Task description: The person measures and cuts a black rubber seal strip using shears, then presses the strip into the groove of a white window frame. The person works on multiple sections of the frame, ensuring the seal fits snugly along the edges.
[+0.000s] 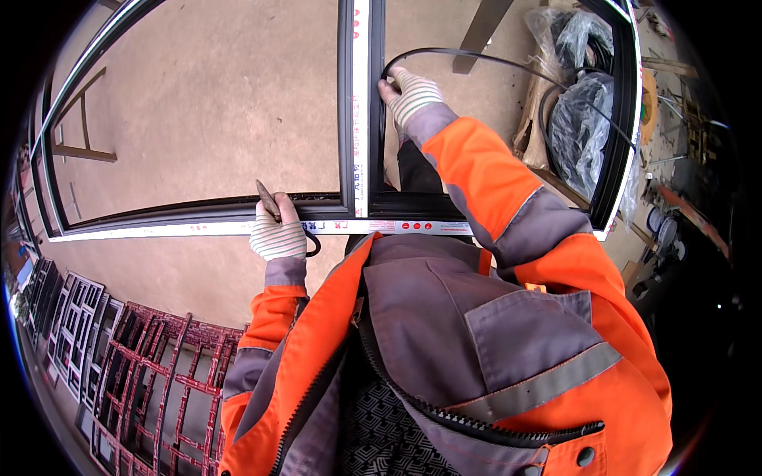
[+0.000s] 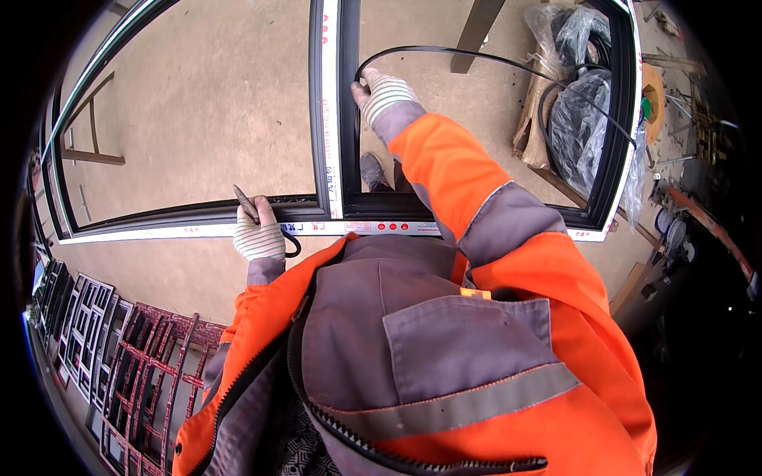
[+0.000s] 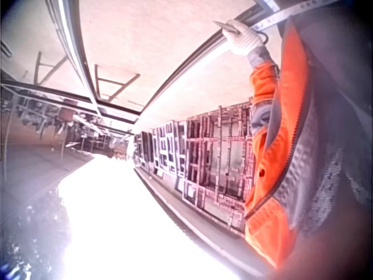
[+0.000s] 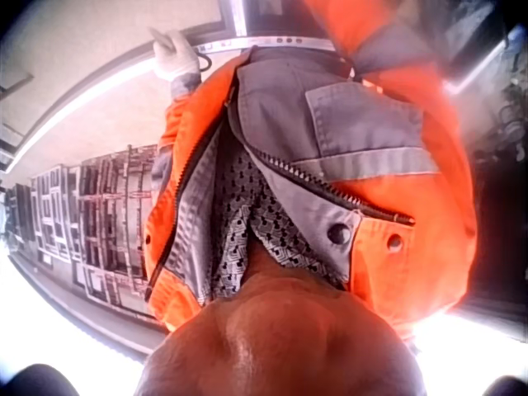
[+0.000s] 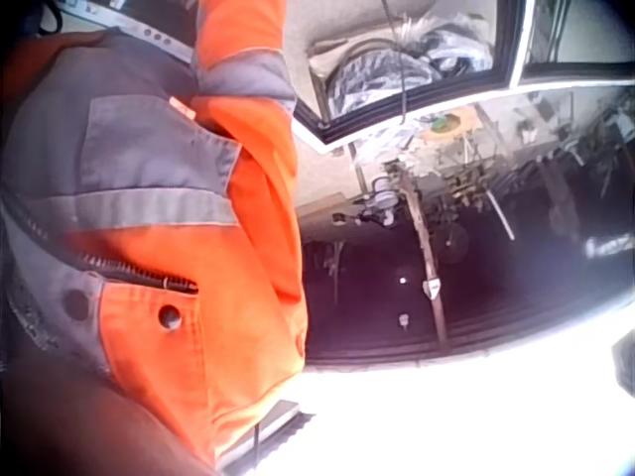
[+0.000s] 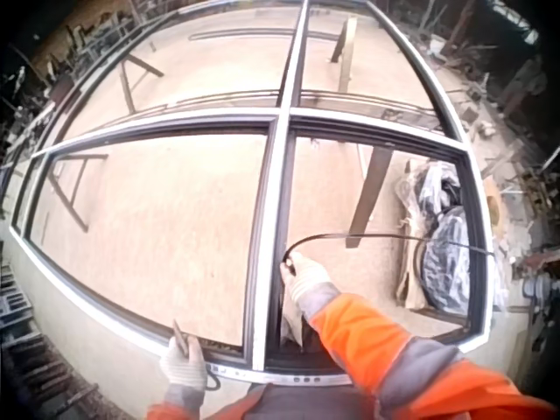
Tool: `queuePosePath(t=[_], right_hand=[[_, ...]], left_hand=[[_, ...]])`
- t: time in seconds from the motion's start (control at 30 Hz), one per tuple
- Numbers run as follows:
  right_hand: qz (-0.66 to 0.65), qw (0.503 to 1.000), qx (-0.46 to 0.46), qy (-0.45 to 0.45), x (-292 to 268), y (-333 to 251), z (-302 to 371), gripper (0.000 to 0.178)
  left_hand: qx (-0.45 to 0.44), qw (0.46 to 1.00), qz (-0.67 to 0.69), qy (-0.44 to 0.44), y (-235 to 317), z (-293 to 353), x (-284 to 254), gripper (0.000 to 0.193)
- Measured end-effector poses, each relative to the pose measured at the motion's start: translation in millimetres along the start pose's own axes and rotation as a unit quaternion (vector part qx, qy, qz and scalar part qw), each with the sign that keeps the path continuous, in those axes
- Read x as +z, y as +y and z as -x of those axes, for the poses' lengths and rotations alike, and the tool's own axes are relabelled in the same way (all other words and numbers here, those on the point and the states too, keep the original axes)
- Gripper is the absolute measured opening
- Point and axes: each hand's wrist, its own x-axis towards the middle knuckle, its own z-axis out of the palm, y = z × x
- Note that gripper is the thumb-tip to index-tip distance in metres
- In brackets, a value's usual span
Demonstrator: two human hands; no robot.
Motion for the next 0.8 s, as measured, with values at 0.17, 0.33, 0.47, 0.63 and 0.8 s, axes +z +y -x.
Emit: queuePosePath(t=[0.17,0.33,0.47,0.63,0.8], right_hand=[[-0.017,0.999,0.013,-0.044,2.7,6.2,-12.2,0.038],[0.037,0.998,0.016,-0.040,-0.8,-3.7,-14.8,0.037],[0.093,0.994,0.048,-0.020,3.5,-11.2,-14.2,0.037],[0.056,0.997,0.043,-0.039,4.4,-7.9,-16.1,0.039],[-0.026,0.988,0.067,-0.138,8.5,6.2,-8.9,0.045]], left_hand=[[0.004,1.000,-0.011,0.008,3.6,0.6,0.1,0.027],[0.001,1.000,-0.024,0.004,4.0,0.3,-1.4,0.028],[0.001,1.000,-0.021,0.006,3.7,0.4,-0.3,0.029],[0.045,0.997,-0.044,0.035,-0.5,-1.9,1.7,0.030],[0.042,0.998,-0.035,0.039,-2.9,-1.4,2.8,0.031]])
